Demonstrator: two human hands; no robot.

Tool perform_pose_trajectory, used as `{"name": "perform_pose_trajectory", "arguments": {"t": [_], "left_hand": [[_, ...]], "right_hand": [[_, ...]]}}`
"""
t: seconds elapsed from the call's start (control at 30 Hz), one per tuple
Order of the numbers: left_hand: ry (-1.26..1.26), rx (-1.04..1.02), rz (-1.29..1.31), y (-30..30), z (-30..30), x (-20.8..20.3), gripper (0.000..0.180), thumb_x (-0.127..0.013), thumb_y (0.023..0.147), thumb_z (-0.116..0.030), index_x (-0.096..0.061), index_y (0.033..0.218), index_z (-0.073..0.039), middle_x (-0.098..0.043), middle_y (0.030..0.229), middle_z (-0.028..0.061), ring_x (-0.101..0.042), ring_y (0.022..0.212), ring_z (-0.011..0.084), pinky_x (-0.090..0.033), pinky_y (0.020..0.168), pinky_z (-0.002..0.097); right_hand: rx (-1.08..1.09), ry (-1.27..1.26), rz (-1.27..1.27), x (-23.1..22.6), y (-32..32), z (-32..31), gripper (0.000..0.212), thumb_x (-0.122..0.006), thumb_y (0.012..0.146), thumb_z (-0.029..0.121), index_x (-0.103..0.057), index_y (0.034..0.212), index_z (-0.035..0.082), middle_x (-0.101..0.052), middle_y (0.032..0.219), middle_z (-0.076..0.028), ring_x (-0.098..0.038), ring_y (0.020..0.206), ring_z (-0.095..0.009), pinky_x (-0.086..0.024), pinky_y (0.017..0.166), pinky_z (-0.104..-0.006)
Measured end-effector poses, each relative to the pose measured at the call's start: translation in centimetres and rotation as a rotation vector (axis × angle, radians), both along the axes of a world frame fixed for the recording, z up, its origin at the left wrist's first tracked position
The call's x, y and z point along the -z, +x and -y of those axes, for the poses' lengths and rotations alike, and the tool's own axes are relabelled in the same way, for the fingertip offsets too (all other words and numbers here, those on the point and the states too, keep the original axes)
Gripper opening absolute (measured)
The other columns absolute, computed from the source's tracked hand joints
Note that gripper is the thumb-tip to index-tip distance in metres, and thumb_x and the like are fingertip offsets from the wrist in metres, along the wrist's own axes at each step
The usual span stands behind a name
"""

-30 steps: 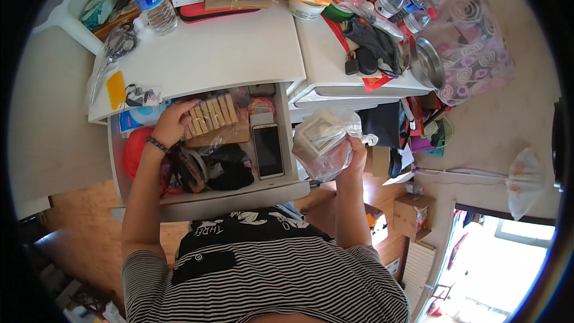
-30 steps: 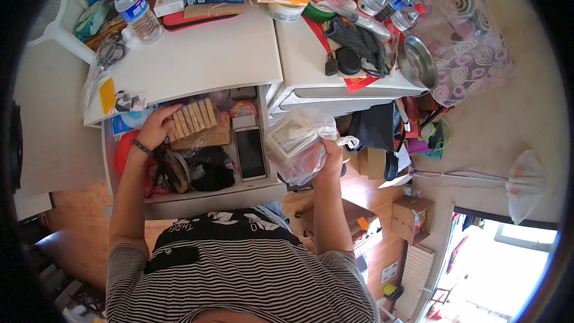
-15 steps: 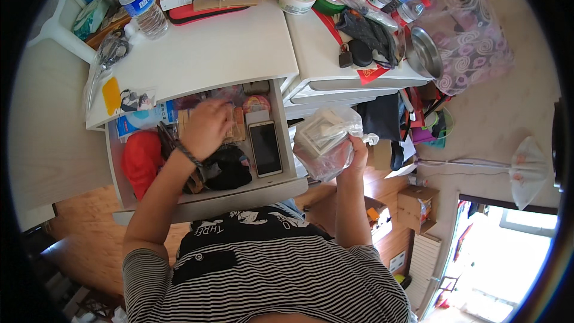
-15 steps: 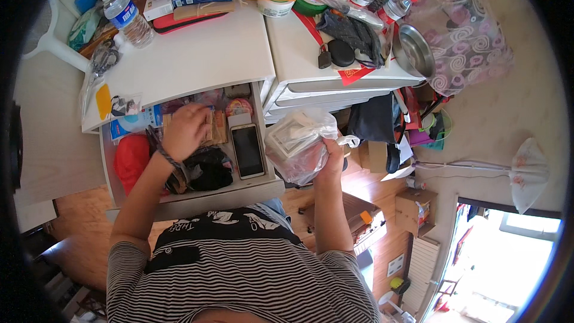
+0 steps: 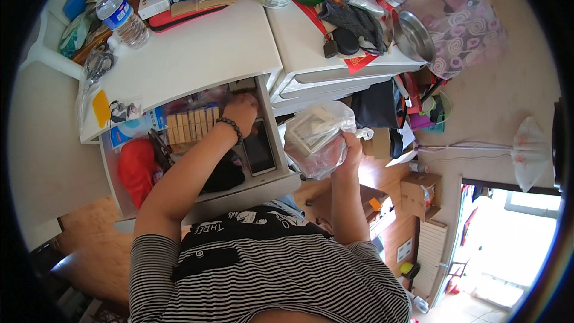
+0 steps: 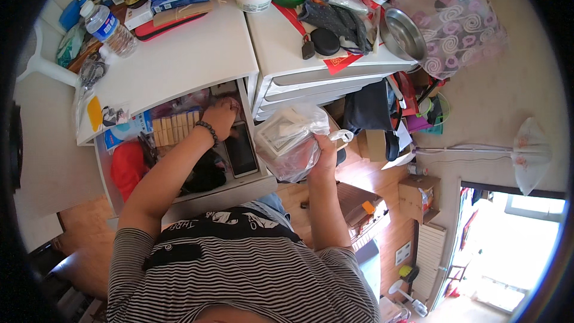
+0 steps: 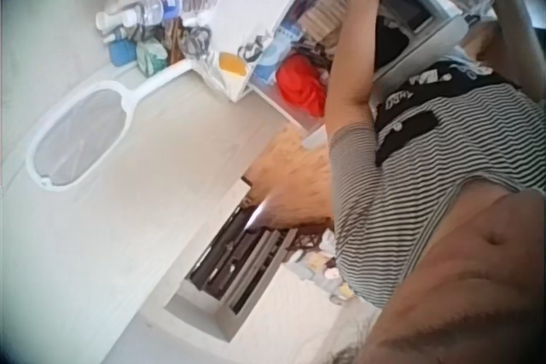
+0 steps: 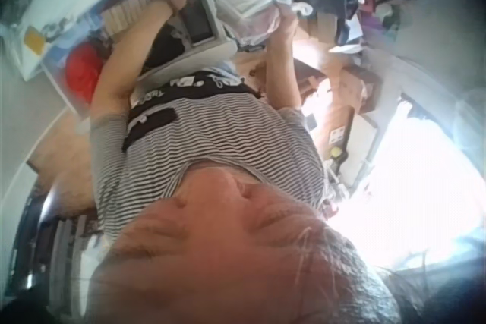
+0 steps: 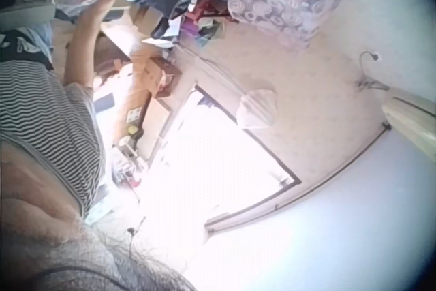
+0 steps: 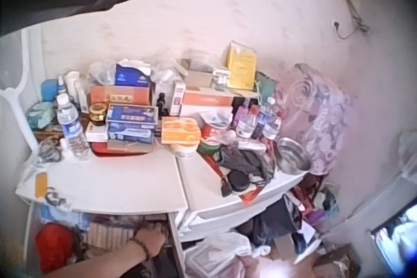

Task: The person organizes a cluttered drawer by picking up various items from the surface and placing them inside. They handle a small wooden object, a white paper document, a cardboard box, a tablet, a plastic bag, a black pouch, orange gloves, and a yellow paper note. The person arranges these items into the drawer and on the surrounding surface.

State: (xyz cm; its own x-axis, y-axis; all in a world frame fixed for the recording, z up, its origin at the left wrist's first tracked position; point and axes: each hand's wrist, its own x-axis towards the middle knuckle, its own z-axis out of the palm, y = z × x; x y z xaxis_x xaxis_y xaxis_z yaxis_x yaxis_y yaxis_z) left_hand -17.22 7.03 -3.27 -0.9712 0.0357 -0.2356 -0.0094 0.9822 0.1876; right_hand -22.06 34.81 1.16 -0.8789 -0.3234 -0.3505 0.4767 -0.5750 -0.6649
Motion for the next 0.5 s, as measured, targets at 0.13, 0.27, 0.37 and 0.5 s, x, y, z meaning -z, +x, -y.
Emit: {"name": "perform_pose_trajectory", "arguments": {"t": [0.13, 0.27, 0.37, 0.5], "left_hand": [[-0.050, 0.004, 0.061, -0.3, -0.5, -0.7, 0.067, -0.081, 0.065, -0.029, -0.055, 0.118, 0.003, -0.059, 0.117, 0.0176, -0.054, 0.112, 0.0341, -0.047, 0.090, 0.0437], [0.029, 0.047, 0.003, -0.6, -0.1, -1.1, 0.057, -0.080, 0.067, -0.025, -0.056, 0.110, 0.004, -0.062, 0.113, 0.0190, -0.058, 0.107, 0.0351, -0.048, 0.086, 0.0445], [0.239, -0.021, 0.190, -0.2, -1.0, -2.9, 0.051, -0.078, 0.070, -0.020, -0.052, 0.108, 0.002, -0.064, 0.099, 0.0209, -0.062, 0.095, 0.0368, -0.050, 0.080, 0.0455], [0.414, -0.027, 0.145, 2.2, -1.4, -5.9, 0.038, -0.072, 0.075, -0.018, -0.053, 0.105, -0.005, -0.066, 0.089, 0.0180, -0.064, 0.084, 0.0381, -0.050, 0.072, 0.0469]], "right_hand": [[0.032, 0.059, -0.003, -1.9, 0.3, 0.9, 0.044, -0.060, 0.078, 0.013, -0.053, 0.119, -0.002, -0.061, 0.112, -0.015, -0.061, 0.100, -0.027, -0.049, 0.090, -0.0385], [0.016, 0.067, -0.014, -2.2, -0.1, 0.9, 0.044, -0.062, 0.078, 0.015, -0.054, 0.118, -0.001, -0.062, 0.111, -0.015, -0.061, 0.099, -0.027, -0.049, 0.090, -0.0383], [0.042, 0.058, -0.020, -1.9, -0.5, 1.0, 0.042, -0.063, 0.079, 0.016, -0.055, 0.116, 0.000, -0.062, 0.110, -0.014, -0.062, 0.098, -0.026, -0.049, 0.090, -0.0376], [0.058, 0.114, -0.088, -3.2, -0.6, 2.1, 0.035, -0.061, 0.080, 0.014, -0.058, 0.113, 0.000, -0.064, 0.106, -0.012, -0.062, 0.096, -0.024, -0.049, 0.089, -0.0361]]}}
